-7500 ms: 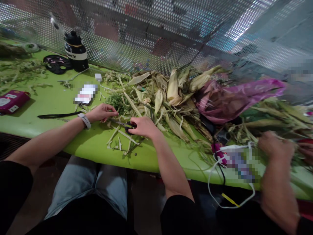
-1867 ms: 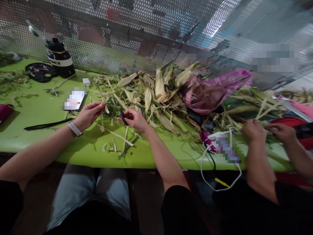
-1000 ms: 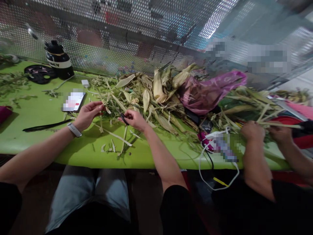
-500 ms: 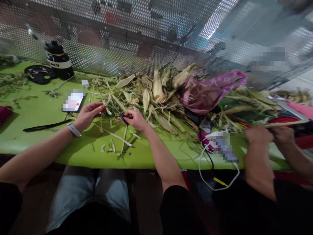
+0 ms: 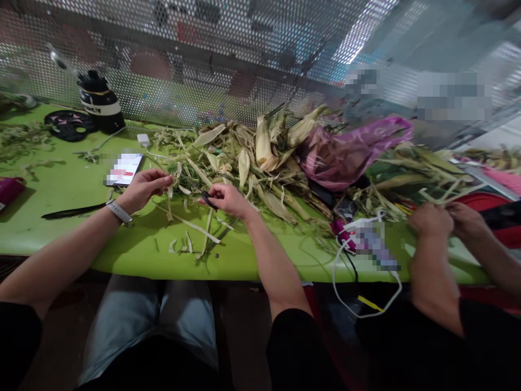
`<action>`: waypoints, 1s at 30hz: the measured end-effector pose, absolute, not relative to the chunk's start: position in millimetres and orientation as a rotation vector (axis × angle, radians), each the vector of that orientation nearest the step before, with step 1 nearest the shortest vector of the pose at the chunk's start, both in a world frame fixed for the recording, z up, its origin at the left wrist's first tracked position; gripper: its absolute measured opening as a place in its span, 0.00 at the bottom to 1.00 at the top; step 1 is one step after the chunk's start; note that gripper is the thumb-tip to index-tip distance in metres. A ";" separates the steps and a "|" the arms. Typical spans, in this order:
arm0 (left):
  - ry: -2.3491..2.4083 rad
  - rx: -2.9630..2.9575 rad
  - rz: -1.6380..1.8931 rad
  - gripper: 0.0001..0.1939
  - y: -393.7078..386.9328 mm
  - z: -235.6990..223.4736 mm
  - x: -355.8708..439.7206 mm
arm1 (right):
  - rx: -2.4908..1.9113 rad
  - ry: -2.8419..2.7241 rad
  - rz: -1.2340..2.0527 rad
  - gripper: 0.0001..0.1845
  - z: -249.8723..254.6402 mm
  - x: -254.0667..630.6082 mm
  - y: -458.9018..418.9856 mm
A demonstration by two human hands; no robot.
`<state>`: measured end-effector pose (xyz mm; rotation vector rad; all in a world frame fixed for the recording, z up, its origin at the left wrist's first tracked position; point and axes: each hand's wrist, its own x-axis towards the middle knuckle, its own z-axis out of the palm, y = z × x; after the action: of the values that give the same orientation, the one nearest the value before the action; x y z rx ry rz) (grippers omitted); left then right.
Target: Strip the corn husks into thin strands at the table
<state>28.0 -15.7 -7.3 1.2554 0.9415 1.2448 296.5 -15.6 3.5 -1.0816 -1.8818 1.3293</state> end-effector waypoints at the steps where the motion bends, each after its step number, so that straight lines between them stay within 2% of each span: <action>1: 0.944 1.266 1.253 0.13 -15.6 -7.4 28.1 | -1.089 -1.886 1.321 0.22 3.0 296.8 -15.4; 8: 0.960 1.253 1.305 0.12 -17.3 -2.3 28.6 | -1.103 -1.883 1.229 0.22 -0.2 297.3 -13.8; 16: 0.926 1.098 1.367 0.15 -20.8 -4.6 30.3 | -1.053 -1.660 1.099 0.22 4.1 291.8 -13.7; 30: 0.890 1.056 1.823 0.17 -11.6 -16.0 38.1 | -1.070 -1.867 1.669 0.28 0.9 268.9 -34.3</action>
<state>38.1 -11.6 -16.0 1.0564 0.8898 1.8230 268.9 -34.3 0.9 -1.0697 -1.8667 1.6686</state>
